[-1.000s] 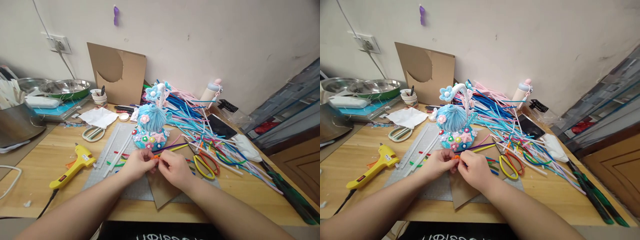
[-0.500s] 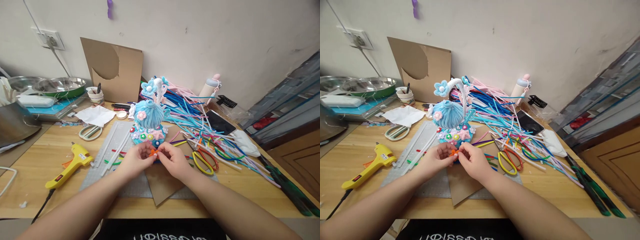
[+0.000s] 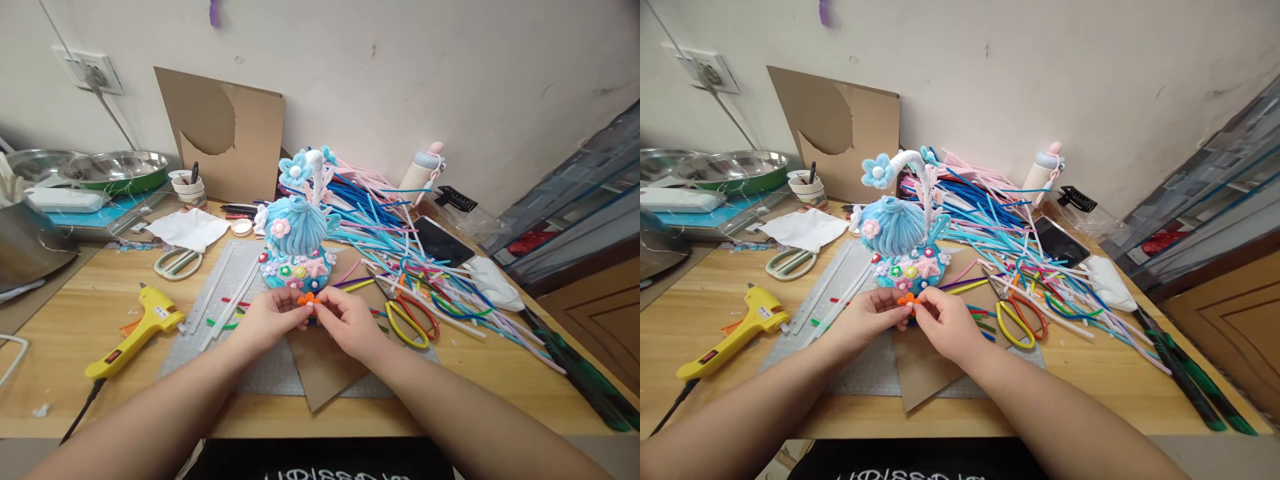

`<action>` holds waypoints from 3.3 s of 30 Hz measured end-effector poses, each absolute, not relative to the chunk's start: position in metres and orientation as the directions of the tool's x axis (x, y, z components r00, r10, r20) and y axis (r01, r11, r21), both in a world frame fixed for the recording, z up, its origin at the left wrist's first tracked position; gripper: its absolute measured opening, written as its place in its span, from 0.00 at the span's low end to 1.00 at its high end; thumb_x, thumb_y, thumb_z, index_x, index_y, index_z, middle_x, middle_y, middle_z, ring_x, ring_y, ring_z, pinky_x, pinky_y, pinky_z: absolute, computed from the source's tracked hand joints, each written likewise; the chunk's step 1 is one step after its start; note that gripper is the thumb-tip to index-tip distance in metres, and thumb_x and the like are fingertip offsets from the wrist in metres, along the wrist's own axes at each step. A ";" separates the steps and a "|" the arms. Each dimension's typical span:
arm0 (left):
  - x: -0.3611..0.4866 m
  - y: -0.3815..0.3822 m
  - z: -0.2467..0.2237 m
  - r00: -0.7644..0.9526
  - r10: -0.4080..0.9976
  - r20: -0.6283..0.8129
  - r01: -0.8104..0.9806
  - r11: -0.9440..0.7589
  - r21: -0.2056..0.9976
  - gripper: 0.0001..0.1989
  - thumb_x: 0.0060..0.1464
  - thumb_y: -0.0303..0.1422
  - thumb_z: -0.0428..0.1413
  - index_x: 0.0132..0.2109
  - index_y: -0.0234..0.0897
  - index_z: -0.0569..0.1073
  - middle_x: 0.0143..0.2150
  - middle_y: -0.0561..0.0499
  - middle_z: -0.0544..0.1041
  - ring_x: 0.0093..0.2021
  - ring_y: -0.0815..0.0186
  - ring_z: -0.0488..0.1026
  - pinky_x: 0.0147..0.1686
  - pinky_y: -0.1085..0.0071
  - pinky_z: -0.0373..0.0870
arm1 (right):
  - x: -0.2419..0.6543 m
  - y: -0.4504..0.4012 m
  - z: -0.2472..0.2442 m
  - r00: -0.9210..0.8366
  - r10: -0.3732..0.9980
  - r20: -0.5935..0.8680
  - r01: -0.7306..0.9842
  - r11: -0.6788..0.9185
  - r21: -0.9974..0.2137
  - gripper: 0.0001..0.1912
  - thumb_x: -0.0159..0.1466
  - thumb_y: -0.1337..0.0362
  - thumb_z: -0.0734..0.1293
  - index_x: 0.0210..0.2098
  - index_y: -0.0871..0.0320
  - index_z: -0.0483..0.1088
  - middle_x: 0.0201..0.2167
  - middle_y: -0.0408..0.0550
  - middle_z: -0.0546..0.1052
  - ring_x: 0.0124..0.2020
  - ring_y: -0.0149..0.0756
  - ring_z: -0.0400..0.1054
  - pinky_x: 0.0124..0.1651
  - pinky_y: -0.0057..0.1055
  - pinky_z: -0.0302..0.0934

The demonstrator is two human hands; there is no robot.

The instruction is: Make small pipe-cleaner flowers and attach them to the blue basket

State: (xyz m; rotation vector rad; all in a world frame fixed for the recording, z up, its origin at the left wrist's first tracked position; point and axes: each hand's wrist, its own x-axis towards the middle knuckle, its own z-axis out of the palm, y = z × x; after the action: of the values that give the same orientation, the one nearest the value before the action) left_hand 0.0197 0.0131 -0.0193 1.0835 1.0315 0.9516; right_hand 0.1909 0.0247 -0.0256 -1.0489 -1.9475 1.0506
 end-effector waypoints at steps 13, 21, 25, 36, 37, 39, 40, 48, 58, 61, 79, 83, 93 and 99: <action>0.024 0.009 -0.018 0.212 0.937 -0.277 -0.035 0.291 0.956 0.14 0.39 0.38 0.66 0.25 0.33 0.71 0.20 0.53 0.77 0.22 0.71 0.73 0.25 0.75 0.68 | 0.193 0.020 -0.022 -0.441 0.835 0.330 0.507 0.535 -0.676 0.11 0.59 0.69 0.62 0.21 0.58 0.60 0.18 0.38 0.64 0.20 0.26 0.56 0.24 0.25 0.47; 0.023 0.012 -0.021 0.265 0.931 -0.252 -0.068 0.279 0.958 0.15 0.40 0.38 0.66 0.27 0.33 0.69 0.25 0.52 0.78 0.26 0.69 0.75 0.29 0.74 0.71 | 0.199 0.021 -0.012 -0.480 0.813 0.329 0.502 0.562 -0.658 0.04 0.62 0.67 0.61 0.30 0.57 0.65 0.23 0.41 0.70 0.23 0.29 0.61 0.28 0.26 0.52; 0.022 0.013 -0.023 0.304 0.916 -0.263 0.022 0.270 0.963 0.14 0.42 0.37 0.65 0.28 0.34 0.68 0.22 0.53 0.76 0.23 0.70 0.73 0.26 0.74 0.68 | 0.198 0.024 -0.014 -0.490 0.830 0.266 0.456 0.504 -0.734 0.03 0.62 0.66 0.62 0.33 0.57 0.67 0.24 0.41 0.70 0.25 0.29 0.63 0.29 0.26 0.55; 0.023 0.013 -0.020 0.230 0.928 -0.292 -0.179 0.336 0.925 0.15 0.39 0.37 0.67 0.31 0.31 0.74 0.27 0.53 0.76 0.24 0.73 0.72 0.29 0.74 0.71 | 0.190 0.031 -0.027 -0.447 0.891 0.073 0.121 0.142 -0.982 0.06 0.61 0.63 0.62 0.27 0.57 0.62 0.20 0.37 0.64 0.15 0.23 0.55 0.17 0.21 0.50; 0.023 0.013 -0.021 0.234 0.923 -0.306 -0.179 0.350 0.919 0.15 0.39 0.37 0.67 0.31 0.31 0.75 0.27 0.52 0.77 0.24 0.72 0.72 0.28 0.74 0.71 | 0.190 0.031 -0.027 -0.445 0.892 0.077 0.127 0.148 -0.981 0.06 0.61 0.64 0.62 0.28 0.57 0.62 0.20 0.37 0.64 0.15 0.23 0.55 0.18 0.21 0.50; 0.023 0.013 -0.022 0.233 0.921 -0.311 -0.152 0.351 0.924 0.14 0.39 0.37 0.67 0.29 0.31 0.74 0.25 0.52 0.77 0.23 0.72 0.71 0.26 0.74 0.71 | 0.191 0.031 -0.028 -0.438 0.894 0.097 0.169 0.188 -0.968 0.06 0.60 0.65 0.62 0.28 0.58 0.63 0.21 0.38 0.66 0.17 0.24 0.57 0.20 0.21 0.52; 0.023 0.013 -0.022 0.230 0.923 -0.309 -0.131 0.344 0.930 0.14 0.39 0.38 0.67 0.28 0.31 0.74 0.24 0.52 0.76 0.22 0.72 0.71 0.25 0.74 0.71 | 0.192 0.031 -0.028 -0.434 0.893 0.115 0.208 0.223 -0.952 0.05 0.60 0.65 0.62 0.27 0.58 0.63 0.21 0.39 0.67 0.19 0.25 0.58 0.21 0.22 0.53; 0.023 0.013 -0.024 0.253 0.916 -0.312 -0.028 0.329 0.944 0.15 0.41 0.40 0.65 0.26 0.33 0.71 0.19 0.53 0.76 0.19 0.70 0.72 0.22 0.74 0.69 | 0.196 0.026 -0.023 -0.476 0.831 0.287 0.501 0.524 -0.689 0.11 0.58 0.72 0.61 0.19 0.58 0.60 0.18 0.38 0.63 0.21 0.27 0.55 0.24 0.25 0.46; 0.023 0.012 -0.021 0.258 0.927 -0.274 0.085 0.261 0.962 0.11 0.44 0.36 0.62 0.28 0.33 0.70 0.19 0.55 0.72 0.19 0.72 0.69 0.20 0.76 0.66 | 0.196 0.030 -0.017 -0.489 0.849 0.199 0.372 0.409 -0.834 0.06 0.62 0.65 0.61 0.28 0.57 0.66 0.24 0.41 0.70 0.24 0.29 0.62 0.27 0.25 0.55; 0.023 0.013 -0.018 0.166 0.962 -0.218 -0.039 0.227 0.973 0.12 0.45 0.37 0.63 0.31 0.33 0.72 0.23 0.54 0.74 0.23 0.72 0.70 0.23 0.76 0.68 | 0.192 0.032 -0.022 -0.436 0.897 0.072 0.235 0.190 -0.953 0.08 0.62 0.62 0.61 0.28 0.58 0.64 0.20 0.38 0.66 0.17 0.25 0.57 0.20 0.24 0.52; 0.022 0.012 -0.023 0.211 0.931 -0.297 -0.092 0.321 0.943 0.16 0.38 0.39 0.68 0.28 0.31 0.74 0.21 0.53 0.78 0.21 0.73 0.73 0.25 0.77 0.70 | 0.191 0.031 -0.028 -0.412 0.911 -0.009 0.268 0.112 -0.957 0.07 0.58 0.63 0.63 0.25 0.59 0.65 0.20 0.40 0.68 0.18 0.26 0.58 0.21 0.24 0.51; 0.024 0.010 -0.026 0.206 0.934 -0.292 -0.069 0.312 0.948 0.15 0.39 0.38 0.67 0.28 0.31 0.73 0.21 0.53 0.77 0.21 0.72 0.73 0.25 0.77 0.70 | 0.193 0.027 -0.027 -0.402 0.910 0.100 0.386 0.267 -0.883 0.08 0.58 0.66 0.62 0.23 0.59 0.66 0.20 0.42 0.69 0.21 0.27 0.58 0.24 0.25 0.51; 0.024 0.013 -0.029 0.167 0.969 -0.184 -0.155 0.210 0.965 0.13 0.41 0.36 0.66 0.30 0.32 0.75 0.26 0.53 0.77 0.24 0.74 0.70 0.26 0.77 0.66 | 0.195 0.030 -0.021 -0.397 0.913 0.093 0.245 0.203 -0.948 0.09 0.63 0.61 0.59 0.29 0.59 0.66 0.21 0.40 0.67 0.18 0.26 0.58 0.21 0.24 0.51; 0.024 0.012 -0.023 0.168 0.947 -0.274 -0.344 0.317 0.884 0.13 0.39 0.33 0.68 0.31 0.33 0.73 0.27 0.54 0.76 0.26 0.73 0.72 0.25 0.78 0.66 | 0.195 0.032 -0.024 -0.382 0.924 0.035 0.135 0.093 -0.987 0.12 0.65 0.57 0.58 0.30 0.58 0.64 0.22 0.39 0.66 0.15 0.24 0.58 0.19 0.24 0.51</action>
State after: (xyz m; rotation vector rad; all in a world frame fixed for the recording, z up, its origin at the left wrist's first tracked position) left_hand 0.0245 0.0121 -0.0229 0.7703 0.9843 1.0602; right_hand 0.1953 0.0321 -0.0237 -1.0611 -1.6391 1.3625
